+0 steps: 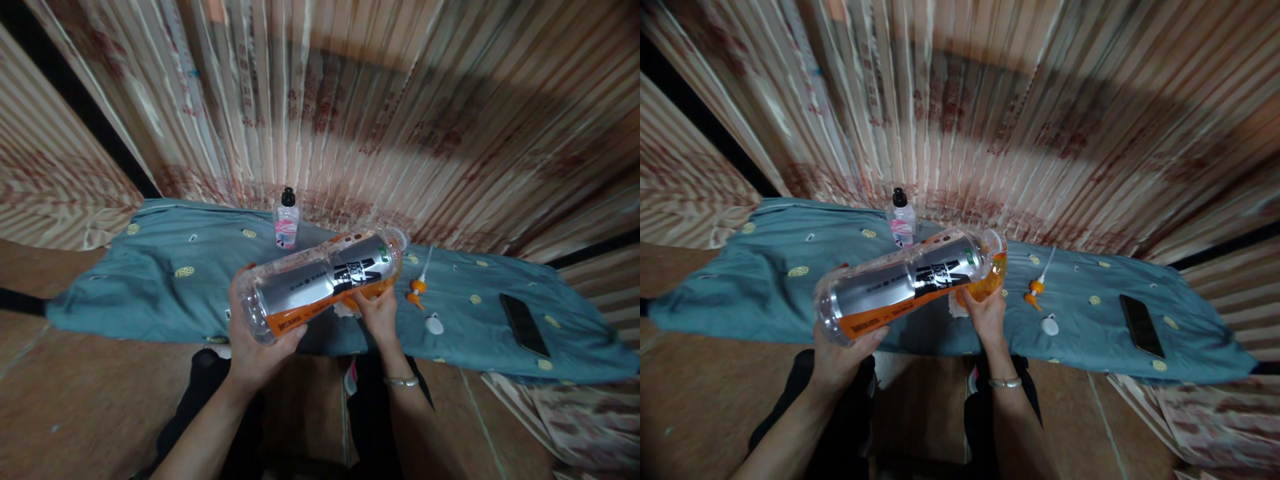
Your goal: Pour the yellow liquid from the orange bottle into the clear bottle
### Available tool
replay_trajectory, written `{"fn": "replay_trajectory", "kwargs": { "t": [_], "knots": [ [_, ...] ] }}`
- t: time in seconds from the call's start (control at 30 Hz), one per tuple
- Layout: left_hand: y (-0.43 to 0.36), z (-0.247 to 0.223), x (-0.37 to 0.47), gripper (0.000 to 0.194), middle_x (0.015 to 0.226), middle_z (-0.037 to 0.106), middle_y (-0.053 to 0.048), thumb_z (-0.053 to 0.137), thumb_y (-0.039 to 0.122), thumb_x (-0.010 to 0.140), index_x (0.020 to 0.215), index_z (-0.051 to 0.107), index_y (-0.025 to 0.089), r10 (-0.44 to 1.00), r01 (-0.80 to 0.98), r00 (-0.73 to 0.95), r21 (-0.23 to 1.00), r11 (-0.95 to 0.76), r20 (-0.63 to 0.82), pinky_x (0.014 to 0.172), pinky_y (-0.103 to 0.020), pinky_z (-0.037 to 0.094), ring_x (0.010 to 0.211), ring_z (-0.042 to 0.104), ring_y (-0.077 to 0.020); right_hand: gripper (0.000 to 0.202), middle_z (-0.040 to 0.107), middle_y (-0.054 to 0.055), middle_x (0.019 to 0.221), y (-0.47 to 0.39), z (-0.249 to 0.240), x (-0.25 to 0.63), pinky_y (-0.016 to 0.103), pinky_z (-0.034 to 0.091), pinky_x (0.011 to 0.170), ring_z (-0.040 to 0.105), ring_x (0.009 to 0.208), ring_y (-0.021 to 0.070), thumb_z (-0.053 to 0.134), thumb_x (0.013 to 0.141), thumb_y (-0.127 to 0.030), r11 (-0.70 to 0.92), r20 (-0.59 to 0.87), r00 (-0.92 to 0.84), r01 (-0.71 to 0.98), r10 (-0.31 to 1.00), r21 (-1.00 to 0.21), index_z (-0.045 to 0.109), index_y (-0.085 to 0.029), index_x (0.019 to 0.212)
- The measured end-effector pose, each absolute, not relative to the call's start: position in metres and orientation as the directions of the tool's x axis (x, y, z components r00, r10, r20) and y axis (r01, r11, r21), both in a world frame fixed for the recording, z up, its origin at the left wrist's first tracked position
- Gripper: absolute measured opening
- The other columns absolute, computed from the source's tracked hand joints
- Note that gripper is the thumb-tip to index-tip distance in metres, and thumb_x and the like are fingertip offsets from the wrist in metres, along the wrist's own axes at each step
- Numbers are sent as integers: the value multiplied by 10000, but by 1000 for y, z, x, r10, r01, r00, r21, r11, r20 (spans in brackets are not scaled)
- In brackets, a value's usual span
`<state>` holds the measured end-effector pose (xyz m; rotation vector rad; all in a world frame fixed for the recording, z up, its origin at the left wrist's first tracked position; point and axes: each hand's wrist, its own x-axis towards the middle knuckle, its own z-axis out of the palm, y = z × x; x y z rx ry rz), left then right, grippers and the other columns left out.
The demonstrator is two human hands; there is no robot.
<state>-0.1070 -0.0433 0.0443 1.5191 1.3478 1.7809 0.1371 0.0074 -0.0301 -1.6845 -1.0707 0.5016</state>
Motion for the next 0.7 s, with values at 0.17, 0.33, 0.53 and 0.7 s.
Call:
{"fn": "replay_trajectory", "kwargs": {
  "t": [0.17, 0.33, 0.53, 0.7],
  "knots": [
    [-43, 45, -106, 848, 1158, 718, -120, 852, 668, 705, 1361, 572, 211, 788, 258, -318, 848, -462, 527, 901, -447, 652, 1053, 754, -312, 831, 787, 177, 1076, 8, -30, 136, 516, 591, 891, 750, 967, 374, 849, 583, -666, -83, 153, 523, 399, 839, -913, 616, -156, 1197],
    [-43, 42, -107, 900, 1292, 688, -151, 866, 650, 703, 1414, 540, 205, 790, 239, -310, 848, -474, 529, 961, -464, 641, 1146, 736, -330, 908, 778, 190, 1141, 9, -28, 134, 514, 581, 946, 746, 1042, 383, 853, 556, -673, -66, 172, 533, 397, 828, -915, 590, -156, 1255],
    [-41, 35, -110, 949, 1359, 651, -160, 894, 630, 675, 1441, 513, 217, 791, 248, -303, 846, -473, 531, 1058, -508, 592, 1223, 701, -355, 949, 771, 200, 1172, 10, -28, 135, 540, 571, 975, 747, 1056, 390, 838, 562, -673, -82, 132, 516, 372, 846, -925, 563, -148, 1303],
    [-39, 33, -110, 943, 1332, 659, -162, 877, 644, 690, 1439, 505, 208, 812, 231, -290, 860, -455, 507, 1093, -525, 565, 1221, 699, -351, 942, 764, 209, 1174, 12, -30, 135, 548, 558, 991, 735, 1069, 396, 824, 564, -697, -80, 163, 529, 408, 833, -910, 579, -140, 1283]
  ]
}}
